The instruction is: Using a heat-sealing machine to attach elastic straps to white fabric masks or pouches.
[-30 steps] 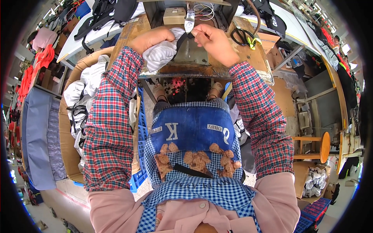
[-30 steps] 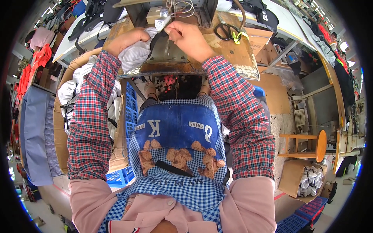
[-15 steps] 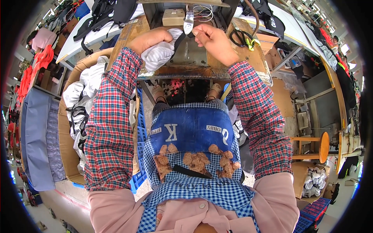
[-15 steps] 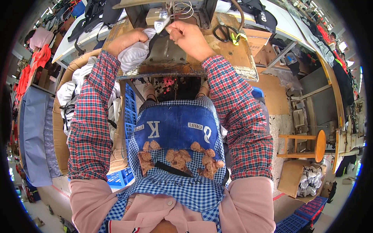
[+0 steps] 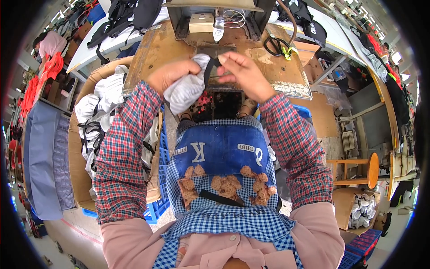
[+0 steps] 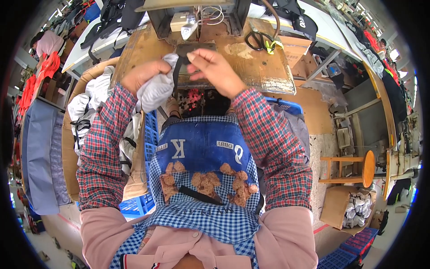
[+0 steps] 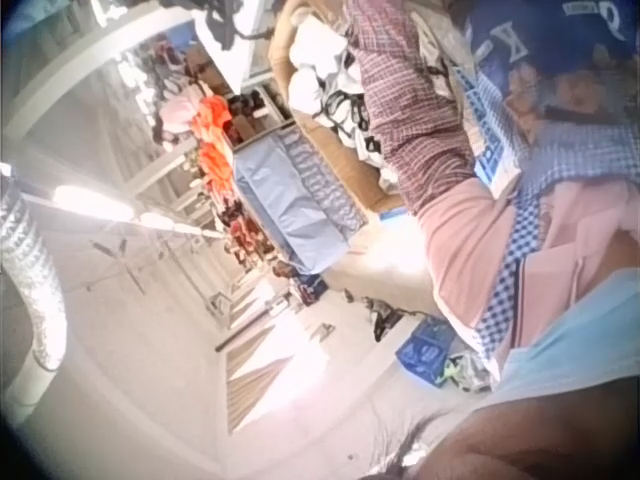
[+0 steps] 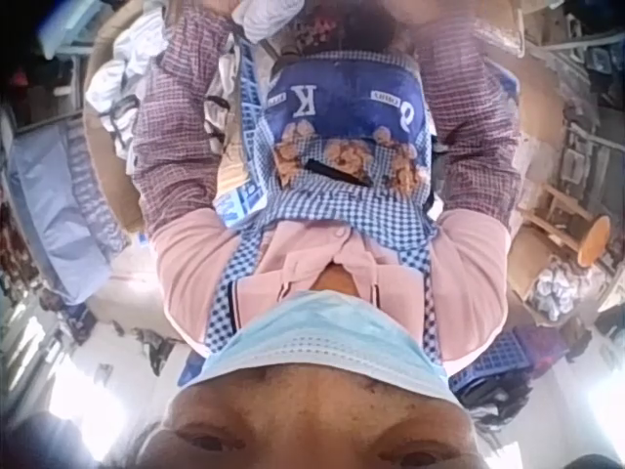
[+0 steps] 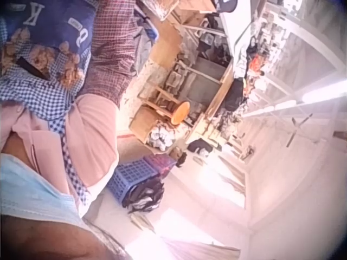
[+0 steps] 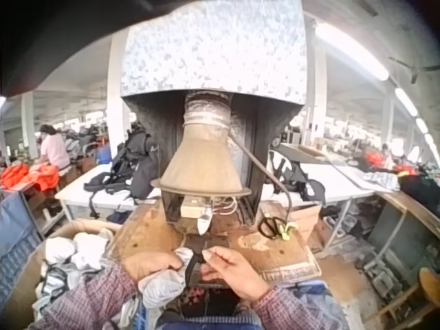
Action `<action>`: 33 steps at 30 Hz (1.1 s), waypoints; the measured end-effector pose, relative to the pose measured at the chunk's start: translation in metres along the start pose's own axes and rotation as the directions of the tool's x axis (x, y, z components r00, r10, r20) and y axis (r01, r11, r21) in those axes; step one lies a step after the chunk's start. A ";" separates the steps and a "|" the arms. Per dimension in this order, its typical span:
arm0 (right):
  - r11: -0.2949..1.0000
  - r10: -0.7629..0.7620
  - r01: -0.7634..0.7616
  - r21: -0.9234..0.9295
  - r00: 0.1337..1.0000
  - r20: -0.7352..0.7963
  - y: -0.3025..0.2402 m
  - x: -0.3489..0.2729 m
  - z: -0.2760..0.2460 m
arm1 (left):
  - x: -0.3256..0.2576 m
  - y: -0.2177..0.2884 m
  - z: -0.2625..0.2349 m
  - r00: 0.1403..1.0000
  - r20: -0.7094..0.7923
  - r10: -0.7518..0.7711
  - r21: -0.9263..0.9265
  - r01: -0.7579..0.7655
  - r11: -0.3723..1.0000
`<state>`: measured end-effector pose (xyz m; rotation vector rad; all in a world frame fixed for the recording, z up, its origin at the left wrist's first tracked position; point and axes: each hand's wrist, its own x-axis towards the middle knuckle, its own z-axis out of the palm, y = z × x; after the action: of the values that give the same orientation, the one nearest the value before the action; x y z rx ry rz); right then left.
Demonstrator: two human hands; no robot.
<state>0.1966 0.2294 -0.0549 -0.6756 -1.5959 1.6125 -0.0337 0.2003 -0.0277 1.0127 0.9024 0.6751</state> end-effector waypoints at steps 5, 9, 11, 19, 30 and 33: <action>0.951 0.086 -0.102 0.292 0.994 0.066 -0.004 -0.036 0.040 | -0.027 -0.016 0.022 0.999 0.010 0.049 0.020 -0.049 0.999; 0.930 0.115 -0.108 0.352 0.993 0.001 -0.009 -0.049 0.050 | -0.040 -0.028 0.030 0.736 -0.187 0.651 0.714 -0.353 0.605; 0.935 0.160 -0.133 0.330 0.985 -0.057 -0.014 -0.057 0.050 | -0.058 -0.019 0.063 0.710 -0.138 0.691 0.816 -0.314 0.485; 0.990 0.123 -0.128 0.056 0.988 0.092 -0.019 -0.067 0.058 | -0.082 -0.035 0.088 0.758 -0.017 0.652 0.957 -0.177 0.230; 0.975 0.191 -0.205 0.088 0.970 0.152 -0.027 -0.069 0.027 | -0.071 -0.025 0.057 0.775 0.254 0.579 0.796 -0.508 0.330; 0.968 0.235 -0.244 0.059 0.963 0.133 -0.029 -0.068 0.024 | -0.068 -0.026 0.059 0.849 0.175 0.498 0.681 -0.470 0.561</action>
<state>0.2204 0.1586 -0.0339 -0.7649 -1.5809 1.9147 -0.0130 0.1099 -0.0157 2.0164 0.9348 0.8256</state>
